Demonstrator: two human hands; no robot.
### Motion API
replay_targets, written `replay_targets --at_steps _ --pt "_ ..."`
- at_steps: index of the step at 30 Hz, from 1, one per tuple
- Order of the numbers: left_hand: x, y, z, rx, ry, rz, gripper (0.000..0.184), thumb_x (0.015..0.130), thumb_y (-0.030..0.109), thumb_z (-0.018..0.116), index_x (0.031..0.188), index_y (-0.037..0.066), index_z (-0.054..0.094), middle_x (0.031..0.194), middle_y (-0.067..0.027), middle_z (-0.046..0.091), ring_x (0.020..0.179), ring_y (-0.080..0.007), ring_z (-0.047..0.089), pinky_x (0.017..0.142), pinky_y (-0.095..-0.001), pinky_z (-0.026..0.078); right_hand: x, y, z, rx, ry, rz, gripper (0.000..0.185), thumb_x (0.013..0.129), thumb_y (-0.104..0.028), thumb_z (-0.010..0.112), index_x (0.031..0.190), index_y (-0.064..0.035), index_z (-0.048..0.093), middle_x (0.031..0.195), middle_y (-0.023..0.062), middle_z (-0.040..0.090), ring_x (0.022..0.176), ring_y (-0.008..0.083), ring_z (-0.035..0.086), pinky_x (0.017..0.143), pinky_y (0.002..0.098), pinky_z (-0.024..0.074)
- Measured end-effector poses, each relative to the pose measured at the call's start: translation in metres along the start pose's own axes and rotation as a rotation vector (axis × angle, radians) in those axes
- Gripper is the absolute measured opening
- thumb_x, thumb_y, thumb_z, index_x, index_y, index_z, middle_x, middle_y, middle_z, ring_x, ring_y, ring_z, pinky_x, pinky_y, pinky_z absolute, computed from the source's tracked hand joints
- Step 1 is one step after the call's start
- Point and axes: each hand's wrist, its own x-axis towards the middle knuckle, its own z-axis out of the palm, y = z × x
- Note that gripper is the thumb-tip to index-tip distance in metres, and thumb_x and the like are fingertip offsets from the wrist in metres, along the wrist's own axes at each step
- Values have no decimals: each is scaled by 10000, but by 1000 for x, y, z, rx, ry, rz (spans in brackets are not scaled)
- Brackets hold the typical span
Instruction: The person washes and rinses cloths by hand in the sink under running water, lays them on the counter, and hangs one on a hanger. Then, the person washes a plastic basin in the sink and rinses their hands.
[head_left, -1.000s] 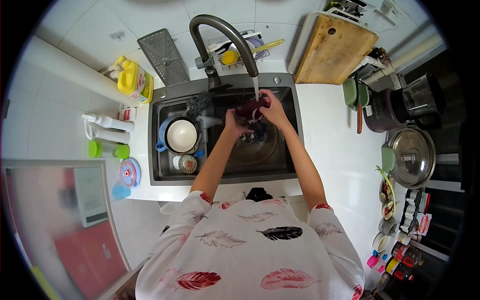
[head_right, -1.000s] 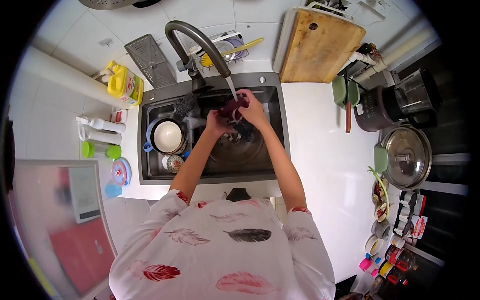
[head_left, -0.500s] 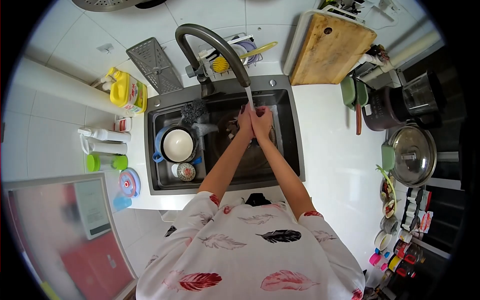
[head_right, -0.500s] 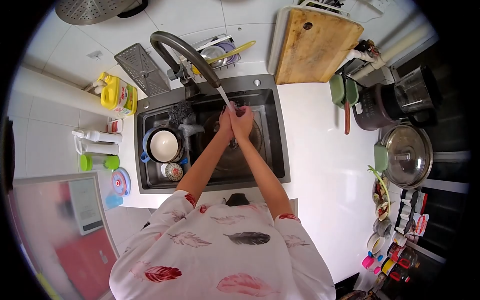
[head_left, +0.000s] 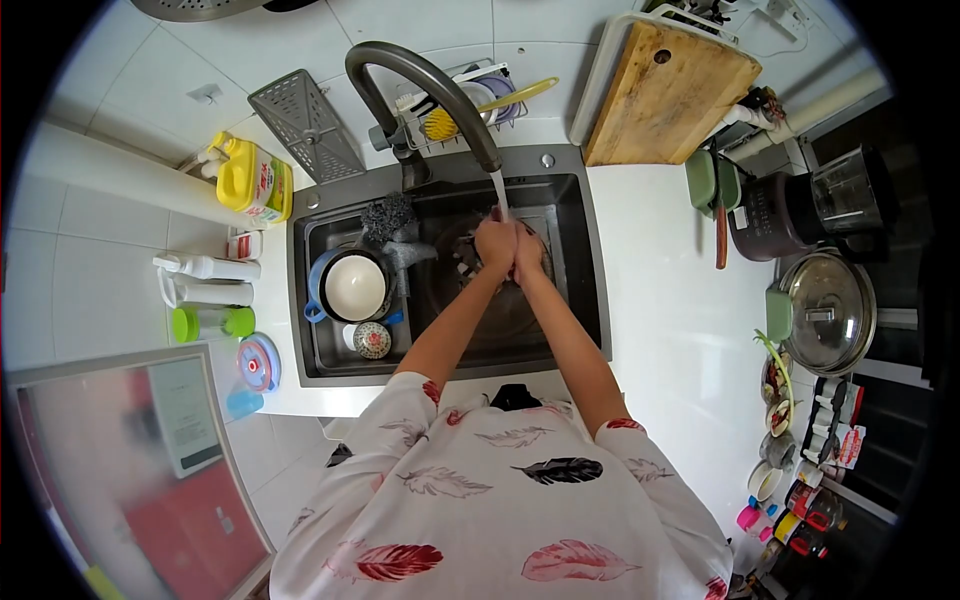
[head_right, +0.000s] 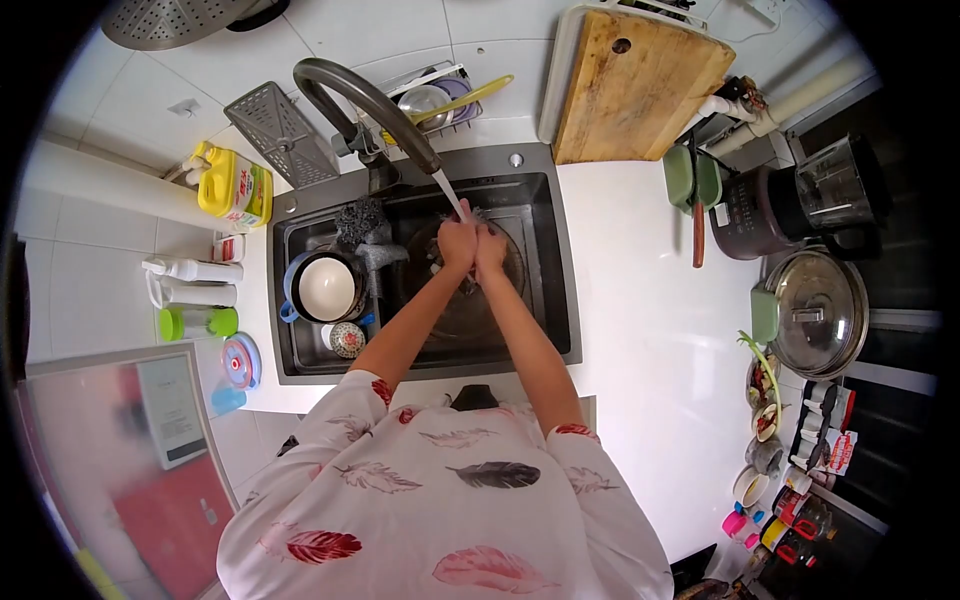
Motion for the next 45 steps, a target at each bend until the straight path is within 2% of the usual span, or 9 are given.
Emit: replay_targets --at_steps 9,13,16,23,26,29,31,35,45 --pt "-2 -13 -9 401 -237 440 456 821 387 412 731 -25 585 679 -224 566 687 -378 553 648 -406 423 -7 -14 -21 313 -498 605 276 808 -325 462 918 -85 543 802 30 572 736 177 550 657 319 450" --pt "23 -45 -8 -191 -306 337 324 816 331 430 967 58 518 878 -137 556 820 -258 545 710 -372 429 -14 -34 -32 263 -432 239 234 794 -256 467 931 -74 523 815 33 556 761 171 534 729 325 439" --pt "39 -71 -21 -747 -570 -651 305 845 360 371 1024 130 462 1014 -90 490 934 -253 485 796 -466 398 -20 -50 -40 123 -475 6 246 690 -30 477 935 -23 503 889 56 544 814 156 525 746 268 425" --pt "23 -74 -49 -905 -621 -807 291 801 288 448 1013 90 462 966 -99 492 884 -231 476 795 -437 410 -17 -68 -29 -531 -407 -429 269 664 0 549 930 -17 514 820 43 556 748 122 522 684 226 419" --pt "27 -79 -53 -892 -800 -625 309 765 240 504 1008 58 451 965 -102 493 881 -240 472 800 -396 413 -11 -67 -28 -565 -378 -479 243 653 -10 559 890 -7 507 780 69 580 714 168 554 654 265 434" --pt "24 -72 -44 -210 -900 -223 382 727 220 560 1036 39 428 985 -105 488 904 -266 473 800 -378 406 -11 -68 -26 -747 -411 -651 249 678 -17 535 925 -6 501 767 61 564 681 116 532 625 234 428" --pt "18 -71 -36 329 -405 542 511 668 212 641 1084 34 403 1016 -101 487 925 -244 484 800 -343 400 -16 -70 -23 -778 -448 -716 253 679 -10 521 930 -3 493 768 70 565 688 112 531 630 233 427" --pt "22 -53 -28 354 -377 855 742 526 256 741 1133 49 369 988 -146 510 932 -320 499 771 -351 404 -23 -79 -17 -836 -543 -764 289 672 16 479 960 -2 480 803 65 568 720 111 529 661 227 421" --pt "23 -40 -44 -447 -969 -71 426 736 219 606 1095 65 433 942 -54 537 845 -169 533 734 -299 437 -34 -115 -21 -182 -673 -247 357 690 100 441 1016 -40 475 894 42 544 788 103 518 685 193 406"
